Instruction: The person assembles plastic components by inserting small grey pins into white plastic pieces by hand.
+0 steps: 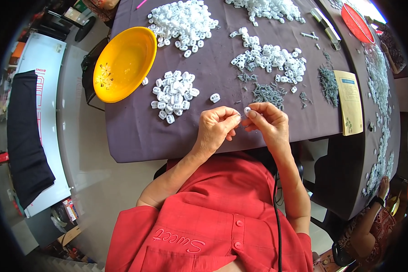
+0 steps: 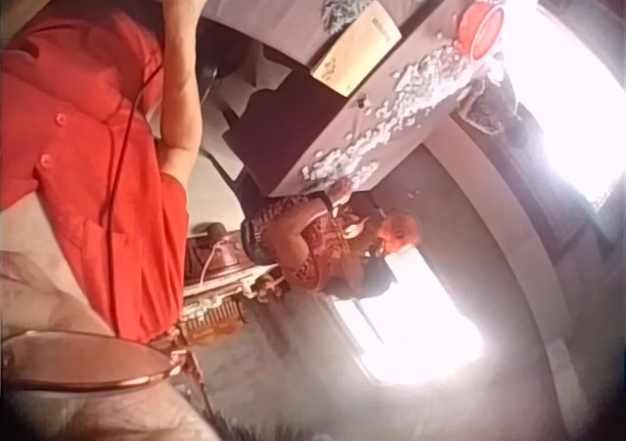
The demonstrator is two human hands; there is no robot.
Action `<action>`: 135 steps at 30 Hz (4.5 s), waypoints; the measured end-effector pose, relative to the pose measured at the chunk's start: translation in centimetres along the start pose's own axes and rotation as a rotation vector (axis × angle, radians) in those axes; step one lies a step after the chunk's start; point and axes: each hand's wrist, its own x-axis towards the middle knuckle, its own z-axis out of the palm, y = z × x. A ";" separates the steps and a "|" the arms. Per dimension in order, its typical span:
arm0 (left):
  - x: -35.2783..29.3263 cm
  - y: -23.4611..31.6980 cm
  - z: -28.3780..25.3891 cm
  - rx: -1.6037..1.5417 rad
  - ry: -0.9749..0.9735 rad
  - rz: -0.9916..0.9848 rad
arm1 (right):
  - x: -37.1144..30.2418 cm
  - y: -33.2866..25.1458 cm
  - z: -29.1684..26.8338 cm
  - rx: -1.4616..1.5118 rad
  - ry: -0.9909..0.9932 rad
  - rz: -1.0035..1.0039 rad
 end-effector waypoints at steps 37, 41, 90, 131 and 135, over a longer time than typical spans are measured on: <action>0.9 -0.4 0.4 -0.240 -0.104 -0.026 | 0.1 1.3 0.6 -0.136 0.111 -0.168; 0.9 -0.1 0.6 -0.247 -0.079 -0.045 | 0.1 1.9 0.3 -0.201 0.058 -0.248; 1.9 -0.8 1.1 -0.211 -0.113 -0.034 | 1.0 1.8 0.2 -0.818 0.070 -0.696; 1.8 -0.5 1.3 -0.128 -0.047 0.024 | 0.7 1.8 0.4 -0.281 0.078 -0.189; 1.9 -0.5 1.1 -0.117 -0.057 0.015 | 0.6 1.7 0.5 -0.262 0.088 -0.181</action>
